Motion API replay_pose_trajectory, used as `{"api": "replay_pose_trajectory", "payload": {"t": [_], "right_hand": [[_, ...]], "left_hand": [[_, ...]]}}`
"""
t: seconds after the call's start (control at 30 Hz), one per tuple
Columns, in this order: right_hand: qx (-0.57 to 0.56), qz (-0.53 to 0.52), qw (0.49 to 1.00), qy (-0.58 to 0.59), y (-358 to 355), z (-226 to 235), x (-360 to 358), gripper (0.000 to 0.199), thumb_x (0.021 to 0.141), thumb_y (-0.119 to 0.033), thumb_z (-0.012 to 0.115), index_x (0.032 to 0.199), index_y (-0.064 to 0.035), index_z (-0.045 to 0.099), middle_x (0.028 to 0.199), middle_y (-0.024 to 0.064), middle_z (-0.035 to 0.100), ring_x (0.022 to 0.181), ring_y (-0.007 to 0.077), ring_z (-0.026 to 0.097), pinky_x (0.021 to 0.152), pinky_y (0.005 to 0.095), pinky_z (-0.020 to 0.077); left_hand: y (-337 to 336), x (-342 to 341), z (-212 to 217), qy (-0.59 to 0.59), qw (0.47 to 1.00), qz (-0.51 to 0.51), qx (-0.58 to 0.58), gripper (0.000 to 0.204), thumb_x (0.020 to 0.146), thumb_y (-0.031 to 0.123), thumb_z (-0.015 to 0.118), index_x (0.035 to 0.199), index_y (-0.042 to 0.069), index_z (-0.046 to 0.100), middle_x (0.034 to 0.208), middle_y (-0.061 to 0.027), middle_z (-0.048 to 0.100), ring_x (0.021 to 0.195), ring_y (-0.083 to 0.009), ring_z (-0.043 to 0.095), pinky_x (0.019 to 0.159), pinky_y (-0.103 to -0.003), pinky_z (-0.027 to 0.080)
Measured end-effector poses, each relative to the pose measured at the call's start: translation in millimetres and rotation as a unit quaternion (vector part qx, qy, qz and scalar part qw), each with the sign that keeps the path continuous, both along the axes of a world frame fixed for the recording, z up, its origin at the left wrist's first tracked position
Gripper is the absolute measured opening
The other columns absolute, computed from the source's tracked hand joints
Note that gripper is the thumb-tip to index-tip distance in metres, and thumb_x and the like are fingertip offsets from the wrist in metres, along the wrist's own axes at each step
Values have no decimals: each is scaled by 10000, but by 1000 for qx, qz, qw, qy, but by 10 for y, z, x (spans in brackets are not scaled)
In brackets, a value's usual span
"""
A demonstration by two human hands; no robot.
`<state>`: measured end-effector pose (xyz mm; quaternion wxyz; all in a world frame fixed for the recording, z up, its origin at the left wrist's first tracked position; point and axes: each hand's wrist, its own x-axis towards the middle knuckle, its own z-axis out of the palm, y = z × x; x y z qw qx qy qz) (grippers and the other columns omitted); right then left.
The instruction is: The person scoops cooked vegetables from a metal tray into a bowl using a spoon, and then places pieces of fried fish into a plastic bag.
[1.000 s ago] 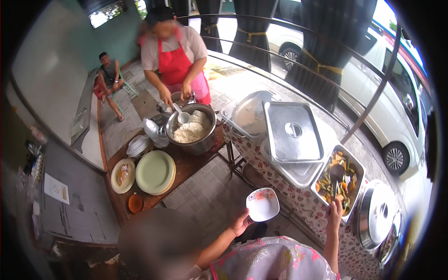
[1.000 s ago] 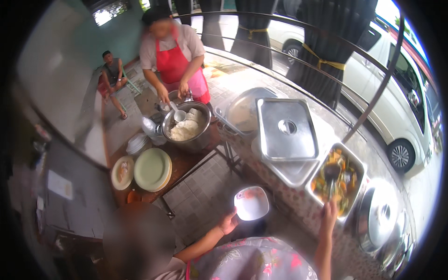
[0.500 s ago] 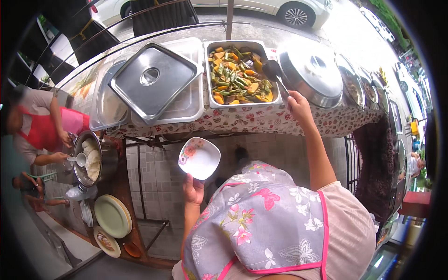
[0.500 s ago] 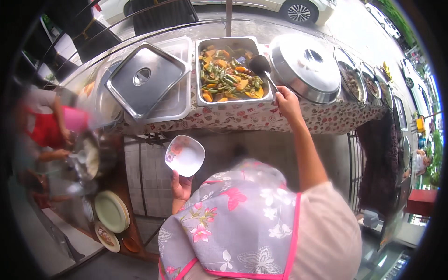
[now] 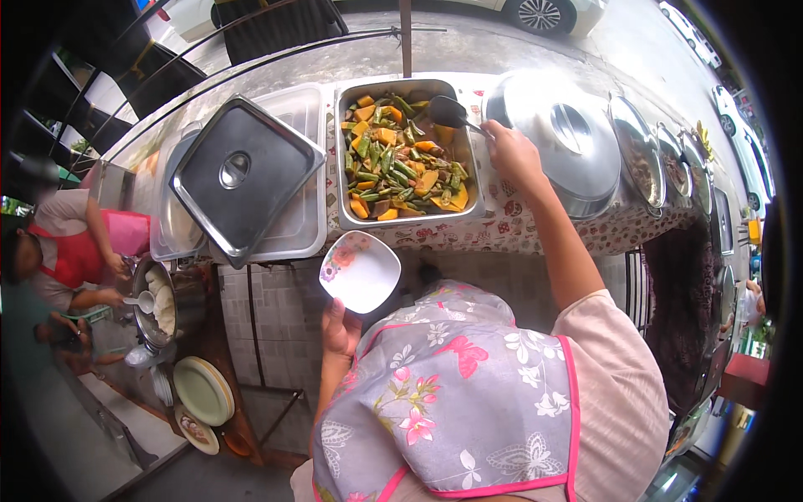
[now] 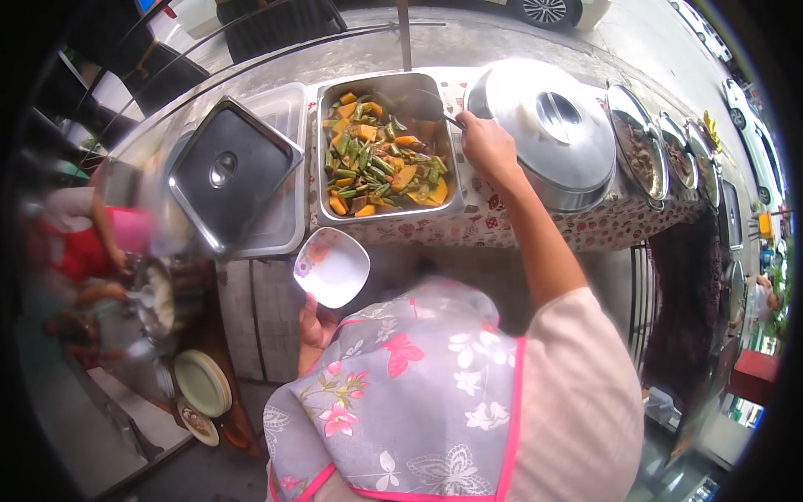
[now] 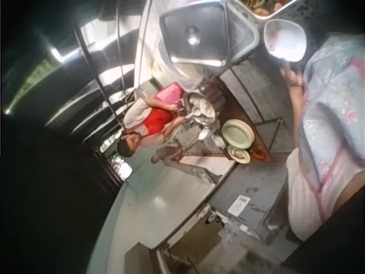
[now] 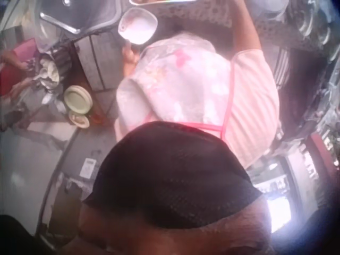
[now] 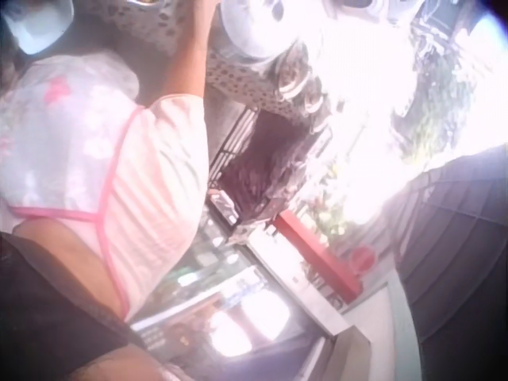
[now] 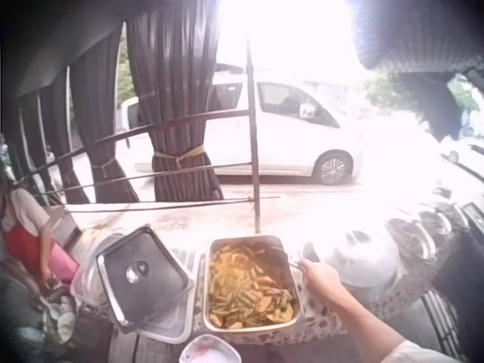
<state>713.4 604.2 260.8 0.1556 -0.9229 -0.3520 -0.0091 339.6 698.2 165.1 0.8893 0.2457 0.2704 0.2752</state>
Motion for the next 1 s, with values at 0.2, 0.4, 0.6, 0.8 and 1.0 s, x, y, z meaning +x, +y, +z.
{"api": "replay_pose_trajectory", "payload": {"t": [0.2, 0.4, 0.6, 0.8, 1.0], "right_hand": [[-42, 83, 993, -72, 630, -272, 605, 202, 784, -116, 478, 979, -109, 533, 804, 133, 589, 772, 306, 595, 633, 401, 472], [-64, 160, 985, -21, 821, -438, 509, 183, 752, -182, 552, 902, -78, 551, 717, 147, 600, 701, 313, 603, 604, 403, 473], [-95, 221, 970, 34, 641, -448, 464, 169, 727, -203, 575, 810, -56, 569, 703, 151, 601, 679, 328, 591, 596, 412, 461], [-73, 233, 966, 87, 750, -637, 578, 148, 727, -173, 552, 836, -77, 582, 733, 145, 608, 708, 322, 592, 618, 419, 465], [-56, 228, 969, 75, 589, -504, 324, 163, 751, -170, 535, 874, -83, 597, 777, 141, 614, 760, 317, 591, 654, 414, 466]], "left_hand": [[-37, 190, 91, 32, 999, 22, 14, 475, 822, 271, 579, 1184, 5, 424, 1168, -92, 495, 1069, -209, 486, 925, -346, 385], [-87, 210, -3, 52, 998, 32, 27, 523, 827, 325, 559, 1217, 15, 398, 1198, -77, 478, 1103, -211, 458, 939, -345, 356], [-140, 253, -23, 39, 997, 69, 9, 520, 828, 319, 561, 1216, 17, 394, 1198, -81, 475, 1100, -211, 462, 937, -351, 368], [-82, 380, 65, 12, 997, 78, 12, 527, 823, 300, 573, 1226, 18, 383, 1209, -96, 466, 1085, -212, 480, 924, -359, 397], [22, 483, 143, 16, 996, 85, 27, 526, 822, 310, 573, 1217, 13, 390, 1198, -91, 477, 1080, -205, 486, 914, -347, 411]]}}
